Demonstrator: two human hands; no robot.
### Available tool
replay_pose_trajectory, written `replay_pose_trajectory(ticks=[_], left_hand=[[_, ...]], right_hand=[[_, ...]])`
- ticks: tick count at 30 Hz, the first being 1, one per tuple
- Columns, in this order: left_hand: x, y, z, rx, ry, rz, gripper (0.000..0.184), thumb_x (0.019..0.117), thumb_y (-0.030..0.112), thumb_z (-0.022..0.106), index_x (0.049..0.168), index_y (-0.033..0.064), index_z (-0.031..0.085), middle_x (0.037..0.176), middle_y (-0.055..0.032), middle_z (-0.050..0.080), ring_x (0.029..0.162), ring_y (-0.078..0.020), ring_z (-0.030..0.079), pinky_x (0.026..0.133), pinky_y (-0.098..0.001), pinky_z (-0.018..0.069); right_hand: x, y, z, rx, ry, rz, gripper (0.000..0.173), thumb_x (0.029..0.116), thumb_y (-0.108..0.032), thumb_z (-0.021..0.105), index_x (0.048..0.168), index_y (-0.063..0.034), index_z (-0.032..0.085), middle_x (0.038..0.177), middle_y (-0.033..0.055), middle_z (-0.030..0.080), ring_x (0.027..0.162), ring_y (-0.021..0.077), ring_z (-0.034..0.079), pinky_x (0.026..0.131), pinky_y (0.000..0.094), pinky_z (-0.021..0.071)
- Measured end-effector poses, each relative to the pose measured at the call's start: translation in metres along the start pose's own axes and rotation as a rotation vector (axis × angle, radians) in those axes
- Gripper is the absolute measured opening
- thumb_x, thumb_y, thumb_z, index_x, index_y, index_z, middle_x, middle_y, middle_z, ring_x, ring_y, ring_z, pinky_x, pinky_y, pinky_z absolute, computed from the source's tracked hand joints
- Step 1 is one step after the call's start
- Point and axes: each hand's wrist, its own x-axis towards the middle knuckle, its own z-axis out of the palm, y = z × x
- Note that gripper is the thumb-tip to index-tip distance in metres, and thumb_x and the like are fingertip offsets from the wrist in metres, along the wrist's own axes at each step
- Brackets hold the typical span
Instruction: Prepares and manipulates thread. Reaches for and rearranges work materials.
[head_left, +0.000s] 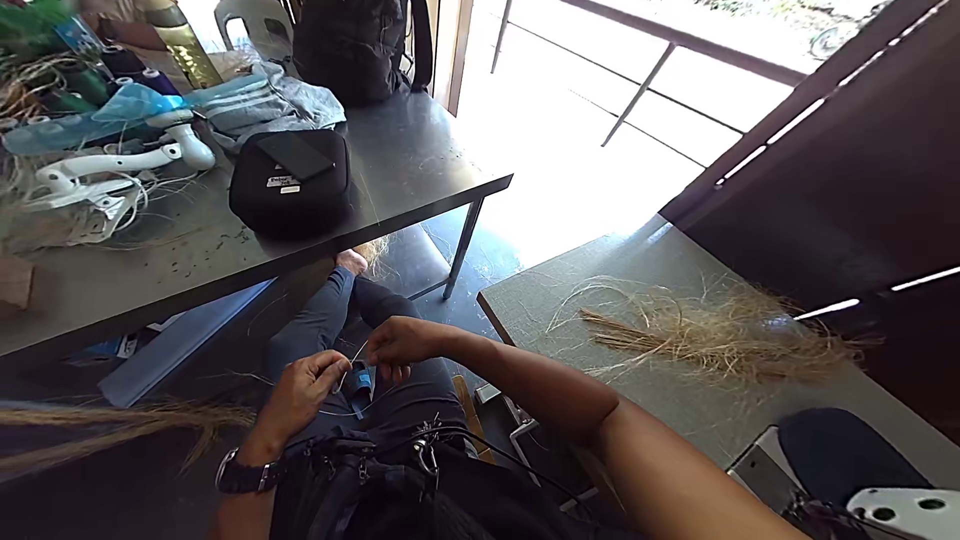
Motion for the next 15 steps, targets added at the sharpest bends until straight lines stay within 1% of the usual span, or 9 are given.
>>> replay_pose_trajectory(ticks=[2, 5, 7, 9, 10, 12, 15], left_hand=[[-0.001, 0.0, 0.0, 0.041, 0.062, 0.013, 0.03, 0.1034, 0.035, 0.051, 0.099, 0.0178, 0.075, 0.074, 0.01, 0.064, 0.061, 0.0009, 0.055, 0.06, -0.0217, 0.0471], [-0.001, 0.001, 0.0, 0.054, 0.14, 0.027, 0.03, 0.1044, 0.035, 0.052, 0.102, 0.0161, 0.076, 0.079, 0.0078, 0.067, 0.066, 0.0006, 0.057, 0.064, -0.0224, 0.0487], [-0.001, 0.004, 0.0, 0.036, 0.203, 0.042, 0.029, 0.105, 0.032, 0.053, 0.103, 0.0148, 0.076, 0.082, 0.0067, 0.069, 0.068, 0.0012, 0.058, 0.066, -0.0206, 0.0498], [-0.002, 0.01, -0.001, 0.005, 0.266, 0.035, 0.026, 0.1047, 0.027, 0.055, 0.104, 0.0123, 0.076, 0.081, 0.004, 0.069, 0.068, -0.0013, 0.059, 0.067, -0.0233, 0.0519], [-0.004, 0.012, -0.002, -0.011, 0.292, 0.038, 0.024, 0.1047, 0.024, 0.056, 0.105, 0.0102, 0.076, 0.081, 0.001, 0.069, 0.067, -0.0047, 0.061, 0.066, -0.0269, 0.0539], [-0.007, 0.014, 0.001, -0.026, 0.334, 0.056, 0.022, 0.1058, 0.022, 0.057, 0.108, 0.0081, 0.074, 0.079, -0.0035, 0.068, 0.062, -0.0106, 0.061, 0.061, -0.0322, 0.0537], [-0.003, 0.008, 0.011, -0.116, 0.41, 0.048, 0.023, 0.1055, 0.025, 0.057, 0.11, 0.0104, 0.074, 0.074, 0.001, 0.068, 0.058, -0.0064, 0.06, 0.055, -0.0257, 0.052]], right_hand=[[0.0, 0.001, 0.0, 0.057, 0.004, -0.014, 0.02, 0.1079, -0.015, 0.053, 0.108, 0.0033, 0.062, 0.079, 0.0069, 0.07, 0.061, 0.012, 0.067, 0.057, 0.0284, 0.0573], [0.001, 0.0, 0.0, 0.177, 0.029, -0.064, 0.018, 0.1056, -0.013, 0.057, 0.108, 0.0027, 0.064, 0.087, 0.0062, 0.068, 0.068, 0.0121, 0.067, 0.063, 0.0295, 0.0588], [0.001, -0.001, 0.001, 0.296, 0.063, -0.091, 0.015, 0.1045, -0.012, 0.058, 0.106, 0.001, 0.065, 0.086, 0.0043, 0.069, 0.069, 0.0121, 0.067, 0.065, 0.0302, 0.0596], [-0.002, -0.005, -0.001, 0.402, 0.075, -0.11, 0.015, 0.1053, -0.012, 0.055, 0.105, -0.001, 0.066, 0.084, 0.0026, 0.07, 0.069, 0.0114, 0.068, 0.067, 0.0299, 0.0602], [-0.004, -0.006, -0.002, 0.446, 0.07, -0.126, 0.015, 0.1058, -0.011, 0.053, 0.104, -0.002, 0.066, 0.083, 0.002, 0.07, 0.069, 0.011, 0.068, 0.068, 0.0295, 0.0602], [-0.006, -0.006, 0.0, 0.507, 0.074, -0.164, 0.016, 0.1052, -0.009, 0.051, 0.105, -0.0039, 0.066, 0.082, 0.0011, 0.07, 0.069, 0.0108, 0.068, 0.068, 0.0303, 0.0606], [-0.002, 0.001, 0.003, 0.603, 0.098, -0.204, 0.02, 0.1038, -0.008, 0.051, 0.107, -0.0052, 0.07, 0.083, 0.0024, 0.07, 0.07, 0.0124, 0.068, 0.067, 0.0327, 0.0616]])
